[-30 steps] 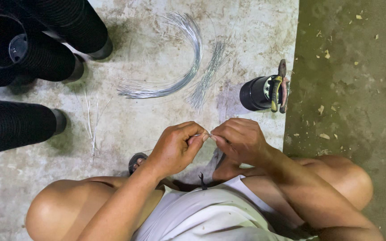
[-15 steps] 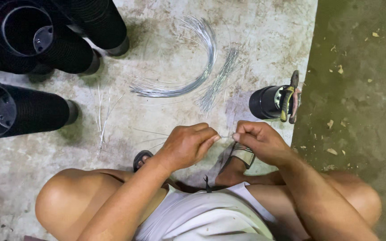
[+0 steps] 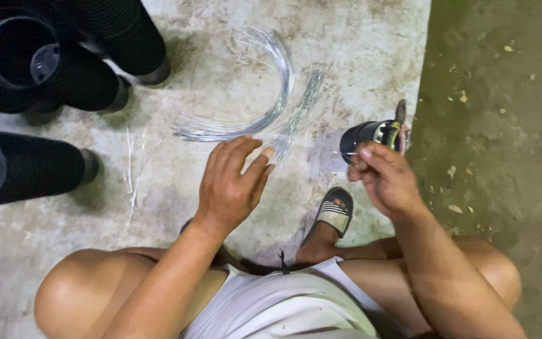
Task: The person sits on the floor and repeatedly picks up thin metal wires, bends them into loops by hand, and uses pliers to tighten the loops. The finished loops are placed on the floor next to a pile of black plastic pots.
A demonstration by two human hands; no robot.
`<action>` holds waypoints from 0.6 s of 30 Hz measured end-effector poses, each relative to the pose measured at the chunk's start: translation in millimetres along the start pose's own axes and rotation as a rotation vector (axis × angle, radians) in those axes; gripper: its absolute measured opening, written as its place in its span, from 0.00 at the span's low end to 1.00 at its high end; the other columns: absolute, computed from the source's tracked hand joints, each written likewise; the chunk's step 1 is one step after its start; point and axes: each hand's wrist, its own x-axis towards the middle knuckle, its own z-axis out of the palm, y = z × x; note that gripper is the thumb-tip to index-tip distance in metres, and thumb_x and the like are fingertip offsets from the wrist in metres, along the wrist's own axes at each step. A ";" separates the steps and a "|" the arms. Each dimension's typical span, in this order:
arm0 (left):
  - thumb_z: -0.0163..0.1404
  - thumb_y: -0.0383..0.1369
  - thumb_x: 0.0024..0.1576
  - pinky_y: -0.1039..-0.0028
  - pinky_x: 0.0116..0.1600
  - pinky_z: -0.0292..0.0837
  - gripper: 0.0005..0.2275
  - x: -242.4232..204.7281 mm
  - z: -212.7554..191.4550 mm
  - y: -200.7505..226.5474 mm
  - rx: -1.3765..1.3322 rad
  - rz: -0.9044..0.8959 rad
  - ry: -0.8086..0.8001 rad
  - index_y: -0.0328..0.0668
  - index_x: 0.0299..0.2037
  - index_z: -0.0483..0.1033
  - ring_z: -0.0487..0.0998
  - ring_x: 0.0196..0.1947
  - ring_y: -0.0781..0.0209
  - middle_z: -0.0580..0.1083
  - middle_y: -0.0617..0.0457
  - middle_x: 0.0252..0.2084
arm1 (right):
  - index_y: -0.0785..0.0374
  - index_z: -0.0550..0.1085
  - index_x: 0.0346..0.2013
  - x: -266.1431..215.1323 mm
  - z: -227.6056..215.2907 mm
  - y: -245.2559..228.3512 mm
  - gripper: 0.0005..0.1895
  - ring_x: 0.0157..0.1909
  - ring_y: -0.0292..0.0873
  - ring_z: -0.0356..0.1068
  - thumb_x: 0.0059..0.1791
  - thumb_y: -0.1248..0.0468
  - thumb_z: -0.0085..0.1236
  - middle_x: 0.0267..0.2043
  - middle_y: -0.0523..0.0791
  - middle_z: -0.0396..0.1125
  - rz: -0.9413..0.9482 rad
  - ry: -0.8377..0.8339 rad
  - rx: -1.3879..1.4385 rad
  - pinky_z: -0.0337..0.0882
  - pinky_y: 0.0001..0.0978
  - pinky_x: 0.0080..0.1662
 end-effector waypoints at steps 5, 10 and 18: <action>0.57 0.32 0.58 0.75 0.42 0.75 0.15 -32.5 40.9 21.8 -0.609 -0.687 -0.203 0.36 0.54 0.78 0.80 0.43 0.57 0.79 0.46 0.46 | 0.65 0.72 0.39 1.0 39.7 78.9 0.11 0.40 0.42 0.68 0.57 0.60 0.48 0.39 0.46 0.70 0.067 -0.054 0.320 0.69 0.36 0.46; 0.55 0.33 0.61 0.78 0.44 0.74 0.14 -65.5 87.5 13.2 -0.945 -1.131 -0.118 0.35 0.54 0.82 0.78 0.38 0.69 0.82 0.52 0.42 | 0.65 0.73 0.40 -3.0 54.9 113.5 0.12 0.38 0.41 0.69 0.59 0.59 0.48 0.37 0.45 0.70 0.191 -0.137 0.310 0.70 0.36 0.46; 0.55 0.32 0.61 0.75 0.41 0.69 0.11 -97.2 105.9 -32.3 -1.012 -1.250 -0.172 0.35 0.50 0.78 0.76 0.36 0.65 0.78 0.50 0.38 | 0.66 0.74 0.49 8.9 58.2 131.5 0.12 0.41 0.42 0.73 0.61 0.59 0.51 0.43 0.47 0.72 0.297 -0.249 0.313 0.74 0.36 0.46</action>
